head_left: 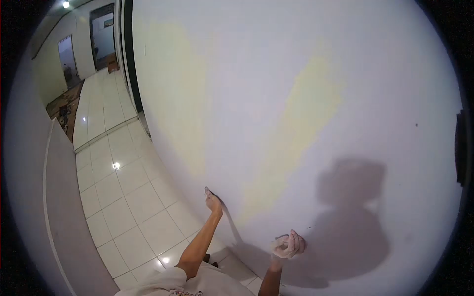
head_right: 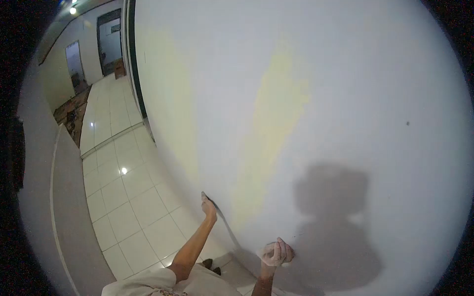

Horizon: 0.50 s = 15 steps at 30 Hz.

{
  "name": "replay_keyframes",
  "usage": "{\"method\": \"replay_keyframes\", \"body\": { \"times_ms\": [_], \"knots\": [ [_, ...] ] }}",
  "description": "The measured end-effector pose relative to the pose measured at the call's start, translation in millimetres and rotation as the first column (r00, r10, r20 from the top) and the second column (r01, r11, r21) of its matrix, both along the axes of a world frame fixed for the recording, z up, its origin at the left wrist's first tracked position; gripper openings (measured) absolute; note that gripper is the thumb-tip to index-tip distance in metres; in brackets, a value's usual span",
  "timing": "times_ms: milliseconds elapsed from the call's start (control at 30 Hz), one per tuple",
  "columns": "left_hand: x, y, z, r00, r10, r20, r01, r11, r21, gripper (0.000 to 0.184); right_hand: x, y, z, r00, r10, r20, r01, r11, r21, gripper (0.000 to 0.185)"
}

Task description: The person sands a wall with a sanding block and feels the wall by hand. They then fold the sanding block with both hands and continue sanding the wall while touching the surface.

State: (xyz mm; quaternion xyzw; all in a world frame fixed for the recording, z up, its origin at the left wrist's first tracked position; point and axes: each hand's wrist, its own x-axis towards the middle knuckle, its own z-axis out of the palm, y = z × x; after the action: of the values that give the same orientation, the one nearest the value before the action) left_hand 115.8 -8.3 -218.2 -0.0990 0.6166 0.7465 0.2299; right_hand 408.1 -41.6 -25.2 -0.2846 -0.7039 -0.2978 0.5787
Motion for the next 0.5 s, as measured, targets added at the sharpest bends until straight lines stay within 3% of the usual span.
{"method": "replay_keyframes", "body": {
  "times_ms": [100,167,200,267,333,433,500],
  "knots": [
    [-8,5,-2,0.999,0.030,-0.015,-0.031,0.998,-0.052,0.081,-6,1,5,0.998,-0.063,-0.014,0.063,0.998,-0.006,0.020],
    [-7,-6,38,0.981,-0.104,0.162,0.112,0.993,-0.042,0.079,-7,0,11,1.000,0.029,-0.011,-0.029,0.999,0.026,0.023],
    [-7,0,34,0.980,-0.111,0.167,0.119,0.992,-0.044,0.079,-4,-1,7,1.000,0.022,-0.005,-0.022,0.999,0.024,0.023],
    [-10,15,30,0.968,0.113,-0.223,-0.127,0.991,-0.050,0.078,-3,0,-1,1.000,-0.017,-0.010,0.017,1.000,0.015,0.025],
    [-9,6,108,0.978,0.103,-0.182,-0.113,0.993,-0.045,0.071,-5,-2,1,0.999,-0.029,-0.014,0.029,0.999,0.017,0.025],
    [-10,-3,188,0.964,0.040,-0.263,-0.019,0.996,0.084,0.062,-3,-1,0,1.000,0.003,-0.022,-0.003,1.000,0.010,0.026],
    [-15,1,221,0.886,0.102,-0.453,0.001,0.975,0.222,0.054,0,1,-5,0.999,0.045,-0.031,-0.045,0.999,0.000,0.026]
  ]
}}
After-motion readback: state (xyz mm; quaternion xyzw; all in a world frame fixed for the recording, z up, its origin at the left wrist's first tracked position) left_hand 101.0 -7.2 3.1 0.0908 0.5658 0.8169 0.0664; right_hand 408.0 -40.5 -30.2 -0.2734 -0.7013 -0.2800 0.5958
